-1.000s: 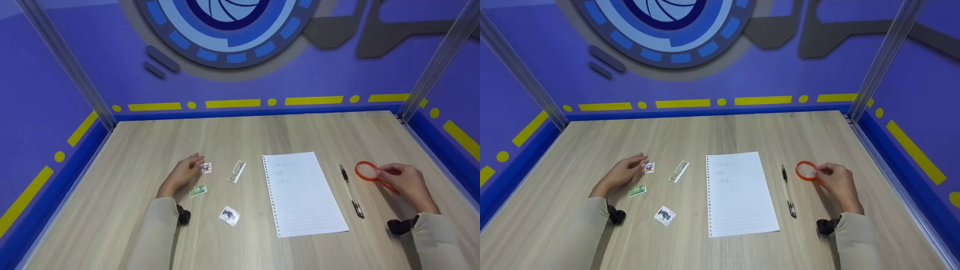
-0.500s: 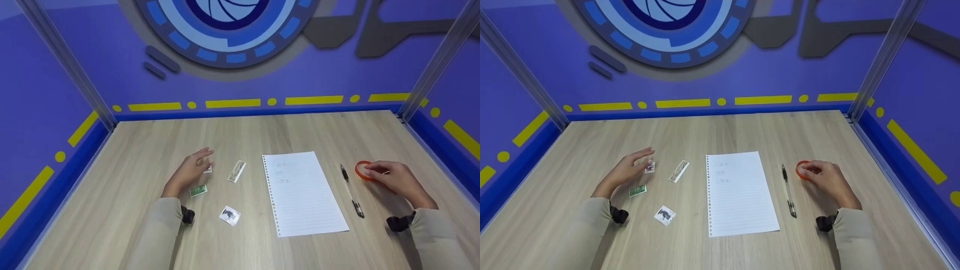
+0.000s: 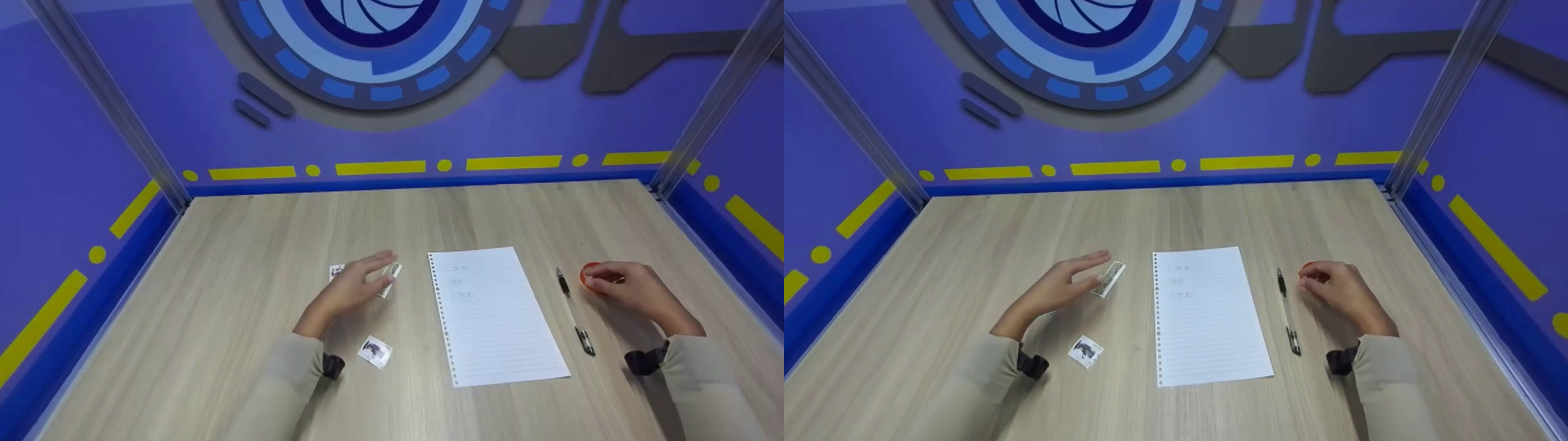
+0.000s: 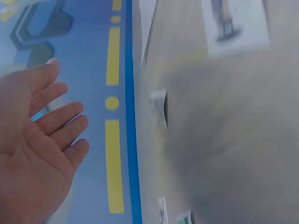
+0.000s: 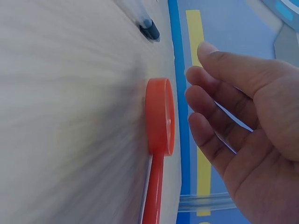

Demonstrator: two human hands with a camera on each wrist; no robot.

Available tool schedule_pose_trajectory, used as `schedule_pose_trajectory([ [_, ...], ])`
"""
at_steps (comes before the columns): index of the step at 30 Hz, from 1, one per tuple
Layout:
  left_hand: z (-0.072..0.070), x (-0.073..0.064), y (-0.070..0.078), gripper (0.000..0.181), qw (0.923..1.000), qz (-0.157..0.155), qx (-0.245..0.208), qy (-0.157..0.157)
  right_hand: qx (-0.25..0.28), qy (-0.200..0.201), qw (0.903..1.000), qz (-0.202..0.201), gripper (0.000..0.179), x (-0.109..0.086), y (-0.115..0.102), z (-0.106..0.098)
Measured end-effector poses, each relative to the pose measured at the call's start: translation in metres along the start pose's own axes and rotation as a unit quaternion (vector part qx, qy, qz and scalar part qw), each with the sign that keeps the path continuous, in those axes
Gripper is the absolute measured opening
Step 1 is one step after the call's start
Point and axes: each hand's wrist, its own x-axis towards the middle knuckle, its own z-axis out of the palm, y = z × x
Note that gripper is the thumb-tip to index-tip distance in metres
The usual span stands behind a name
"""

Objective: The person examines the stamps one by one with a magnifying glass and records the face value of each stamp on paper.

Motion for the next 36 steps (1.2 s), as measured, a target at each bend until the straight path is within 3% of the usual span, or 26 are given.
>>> schedule_pose_trajectory([
  [5,0.017,0.0,0.013,0.048,0.9985,0.049,0.007,-0.025,0.002,-0.016,0.9998,-0.007,0.03,0.002,-0.003,0.001],
  [10,0.035,-0.003,0.024,0.049,0.9984,0.031,0.0,-0.047,0.012,-0.029,0.9994,-0.015,0.025,0.005,-0.004,0.002],
  [15,0.052,-0.006,0.031,0.049,0.9968,0.052,0.01,-0.059,0.01,-0.027,0.9993,-0.024,0.022,0.006,-0.006,0.006],
  [23,0.072,-0.008,0.041,0.049,0.9921,0.061,0.033,-0.104,0.012,-0.041,0.9989,-0.019,0.021,0.009,-0.007,0.011],
  [30,0.088,-0.008,0.046,0.049,0.9893,0.071,0.051,-0.117,0.006,-0.039,0.9982,-0.045,0.023,0.011,-0.005,0.012],
  [36,0.103,-0.013,0.045,0.049,0.9893,0.062,0.06,-0.118,-0.001,-0.038,0.9975,-0.059,0.023,0.013,-0.005,0.014],
])
